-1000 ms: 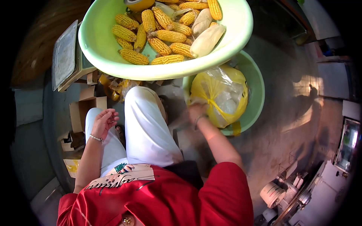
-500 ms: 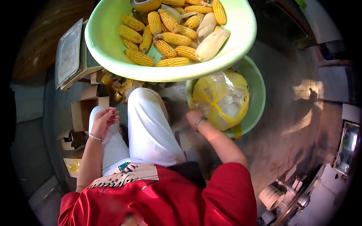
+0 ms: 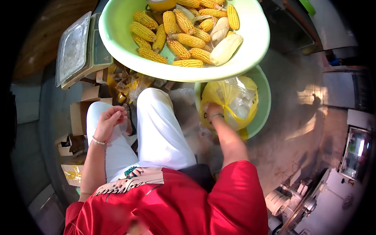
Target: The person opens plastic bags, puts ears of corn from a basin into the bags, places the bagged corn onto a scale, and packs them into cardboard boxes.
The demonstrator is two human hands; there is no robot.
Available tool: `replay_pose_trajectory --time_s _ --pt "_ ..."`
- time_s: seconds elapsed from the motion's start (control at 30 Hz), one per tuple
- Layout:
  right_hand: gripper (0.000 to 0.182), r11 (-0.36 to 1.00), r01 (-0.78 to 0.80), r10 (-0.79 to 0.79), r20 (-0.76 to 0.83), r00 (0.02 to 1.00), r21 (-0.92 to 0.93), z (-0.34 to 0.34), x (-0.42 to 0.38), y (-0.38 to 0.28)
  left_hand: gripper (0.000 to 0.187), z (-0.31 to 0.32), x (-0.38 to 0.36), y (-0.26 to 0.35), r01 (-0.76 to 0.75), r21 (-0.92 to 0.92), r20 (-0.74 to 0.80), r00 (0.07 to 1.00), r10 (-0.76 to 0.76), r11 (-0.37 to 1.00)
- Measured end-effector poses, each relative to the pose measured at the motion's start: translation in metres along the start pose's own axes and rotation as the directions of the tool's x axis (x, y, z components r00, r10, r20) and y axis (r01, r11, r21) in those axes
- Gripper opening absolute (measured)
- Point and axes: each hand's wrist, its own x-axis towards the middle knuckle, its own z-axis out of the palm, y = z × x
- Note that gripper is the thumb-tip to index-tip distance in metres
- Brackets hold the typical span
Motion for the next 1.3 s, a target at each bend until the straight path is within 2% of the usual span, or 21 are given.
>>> replay_pose_trajectory --time_s 0.03,0.1,0.17,0.27,0.37,0.47,0.53,0.57,0.67,0.73,0.8,0.93,1.0,1.03,1.07,1.13,1.17,1.2,1.23,1.27,1.3 --pt "0.023 0.986 -0.135 0.134 0.017 0.991 0.097 0.008 0.005 0.008 0.024 0.0 0.001 -0.001 0.01 -0.042 0.003 1.0 -0.01 0.999" --pt "0.024 0.953 -0.258 0.246 0.089 0.965 0.162 0.016 0.012 0.015 0.025 0.002 0.002 -0.002 -0.01 -0.018 0.03 0.999 0.011 1.0" --pt "0.023 0.965 -0.244 0.225 0.178 0.958 0.099 0.015 0.008 0.017 0.025 0.005 0.003 -0.002 -0.032 0.021 0.057 0.998 0.03 0.999" --pt "0.018 0.972 -0.132 0.135 -0.004 0.991 0.197 0.005 0.003 0.019 0.024 0.01 0.007 -0.003 -0.063 0.089 0.089 0.994 0.055 0.994" --pt "0.018 0.893 -0.072 0.14 -0.122 0.983 0.445 -0.011 -0.011 0.022 0.024 0.01 0.015 -0.006 -0.08 0.139 0.109 0.992 0.065 0.987" --pt "0.016 0.502 -0.221 0.355 0.034 0.934 0.836 -0.047 -0.029 0.016 0.023 0.012 0.017 -0.009 -0.095 0.154 0.119 0.99 0.077 0.984" --pt "0.015 0.192 -0.132 0.397 0.046 0.917 0.972 -0.057 -0.033 0.021 0.023 0.016 0.016 -0.006 -0.099 0.145 0.109 0.99 0.084 0.984" --pt "0.015 0.029 -0.077 0.414 0.059 0.908 0.997 -0.06 -0.035 0.026 0.022 0.019 0.016 -0.006 -0.116 0.127 0.097 0.99 0.104 0.985" --pt "0.022 -0.3 0.007 0.386 0.115 0.915 0.954 -0.077 -0.044 0.041 0.019 0.031 0.019 -0.004 -0.181 0.074 0.078 0.981 0.175 0.981" --pt "0.022 -0.408 0.075 0.299 0.055 0.953 0.91 -0.093 -0.053 0.048 0.018 0.041 0.021 0.001 -0.251 0.041 0.076 0.966 0.247 0.967" --pt "0.021 -0.498 0.141 0.205 -0.042 0.978 0.855 -0.107 -0.065 0.056 0.018 0.058 0.025 0.005 -0.253 -0.005 0.1 0.963 0.252 0.968" --pt "0.018 -0.435 0.187 0.209 -0.103 0.972 0.881 -0.142 -0.085 0.051 0.033 0.103 0.03 0.015 -0.266 -0.106 0.257 0.924 0.284 0.958" --pt "0.018 -0.36 0.214 0.173 -0.161 0.972 0.908 -0.158 -0.095 0.03 0.057 0.13 0.031 0.017 -0.372 -0.059 0.354 0.86 0.368 0.926" --pt "0.018 -0.294 0.234 0.129 -0.204 0.971 0.927 -0.161 -0.1 0.02 0.072 0.146 0.022 0.032 -0.387 0.0 0.412 0.84 0.353 0.922" --pt "0.019 -0.265 0.221 0.097 -0.202 0.974 0.939 -0.168 -0.106 0.003 0.076 0.16 0.016 0.042 -0.375 0.037 0.437 0.84 0.322 0.926" --pt "0.018 -0.1 0.243 -0.033 -0.247 0.968 0.965 -0.182 -0.115 -0.022 0.069 0.184 0.015 0.049 -0.464 0.05 0.452 0.8 0.395 0.884" --pt "0.018 -0.181 0.24 -0.089 -0.259 0.962 0.954 -0.175 -0.11 -0.028 0.045 0.184 0.039 0.028 -0.496 0.189 0.46 0.808 0.37 0.848" --pt "0.018 -0.262 0.232 -0.145 -0.275 0.95 0.937 -0.169 -0.105 -0.03 0.037 0.182 0.039 0.03 -0.437 0.108 0.399 0.842 0.364 0.893" --pt "0.018 -0.361 0.146 -0.136 -0.206 0.969 0.921 -0.17 -0.106 -0.03 0.029 0.18 0.037 0.031 -0.377 0.02 0.339 0.874 0.349 0.926" --pt "0.018 -0.291 0.094 -0.084 -0.123 0.989 0.952 -0.155 -0.097 -0.024 0.022 0.177 0.035 0.033 -0.317 -0.07 0.281 0.904 0.323 0.946" --pt "0.019 -0.222 0.034 -0.025 -0.041 0.999 0.974 -0.124 -0.082 -0.014 0.015 0.165 0.031 0.037 -0.331 -0.05 0.261 0.906 0.333 0.942"
